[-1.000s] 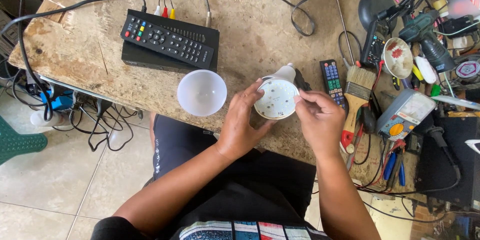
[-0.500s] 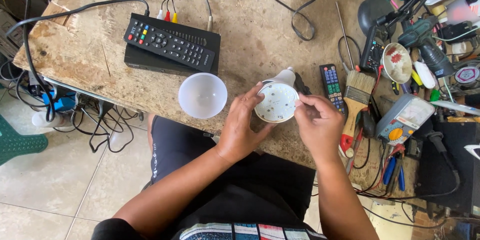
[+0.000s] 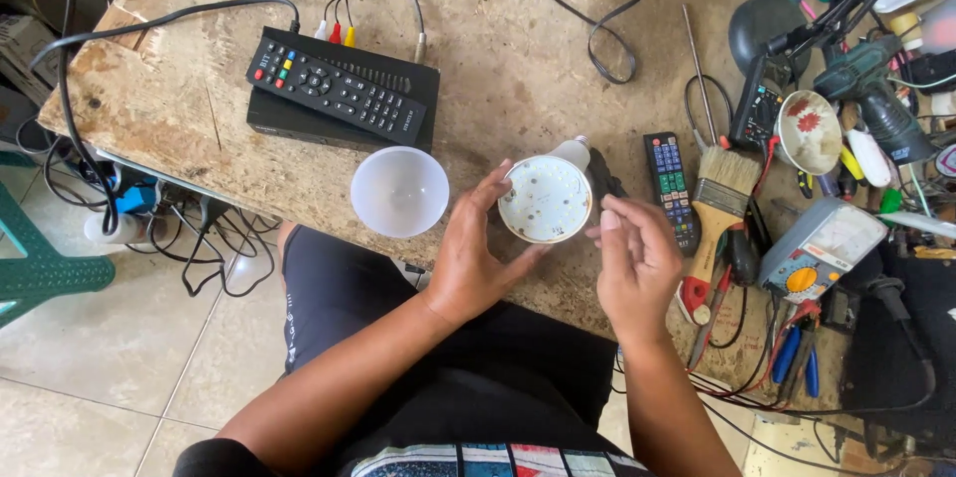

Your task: Disassembling and inspecting the internal components of an LED bulb at a repair bench.

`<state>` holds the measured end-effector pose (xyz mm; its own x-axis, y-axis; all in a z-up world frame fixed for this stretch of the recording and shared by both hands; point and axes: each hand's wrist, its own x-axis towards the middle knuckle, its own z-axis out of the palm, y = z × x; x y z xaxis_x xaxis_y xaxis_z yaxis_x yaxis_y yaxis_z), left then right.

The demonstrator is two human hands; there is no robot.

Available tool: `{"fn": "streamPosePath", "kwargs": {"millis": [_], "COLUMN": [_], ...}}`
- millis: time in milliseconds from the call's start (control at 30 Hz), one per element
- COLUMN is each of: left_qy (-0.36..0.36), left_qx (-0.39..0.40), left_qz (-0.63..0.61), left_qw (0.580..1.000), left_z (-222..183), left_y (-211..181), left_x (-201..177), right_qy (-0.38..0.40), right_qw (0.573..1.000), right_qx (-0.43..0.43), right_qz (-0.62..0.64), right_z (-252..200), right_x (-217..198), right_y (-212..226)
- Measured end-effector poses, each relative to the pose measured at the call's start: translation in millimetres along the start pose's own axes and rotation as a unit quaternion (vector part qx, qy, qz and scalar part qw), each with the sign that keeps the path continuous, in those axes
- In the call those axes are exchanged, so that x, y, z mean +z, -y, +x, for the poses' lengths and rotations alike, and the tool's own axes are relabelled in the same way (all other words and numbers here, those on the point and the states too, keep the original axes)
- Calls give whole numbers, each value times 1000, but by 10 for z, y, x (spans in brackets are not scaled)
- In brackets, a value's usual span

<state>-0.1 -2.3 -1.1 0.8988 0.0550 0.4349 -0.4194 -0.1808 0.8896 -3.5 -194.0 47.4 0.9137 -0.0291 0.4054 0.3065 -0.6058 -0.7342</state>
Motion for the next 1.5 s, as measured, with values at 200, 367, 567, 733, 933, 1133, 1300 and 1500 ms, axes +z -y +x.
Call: {"fn": "streamPosePath", "kwargs": {"millis": [200, 367, 567, 733, 933, 1133, 1300, 1500], "left_qy": [-3, -1, -28, -6, 33, 33, 34, 62], "left_qx": [8, 37, 105, 261, 316, 251, 189, 57], "left_qz": [8, 15, 28, 89, 148, 224, 346, 234], "left_qw": [1000, 999, 994, 961, 937, 941, 918, 968], "left_z": [-5, -15, -57, -182, -184, -139, -374, -312], "left_y": [2, 12, 79, 147, 310, 177, 263, -107], "left_x": [13, 27, 110, 79, -76, -347, -372, -399], "right_qy": [33, 31, 106, 137, 214, 223, 209, 175], "right_qw": [977, 978, 990, 990, 970, 952, 949, 962], "right_qx": [-151, -154, 88, 9, -119, -193, -207, -189], "right_qz": [-147, -140, 32, 14, 2, -79, -109, -90], "right_z": [97, 52, 36, 75, -21, -161, -293, -326], "right_x": [45, 61, -73, -217, -254, -161, -84, 34], "right_y": [33, -42, 53, 82, -62, -223, -366, -95]}}
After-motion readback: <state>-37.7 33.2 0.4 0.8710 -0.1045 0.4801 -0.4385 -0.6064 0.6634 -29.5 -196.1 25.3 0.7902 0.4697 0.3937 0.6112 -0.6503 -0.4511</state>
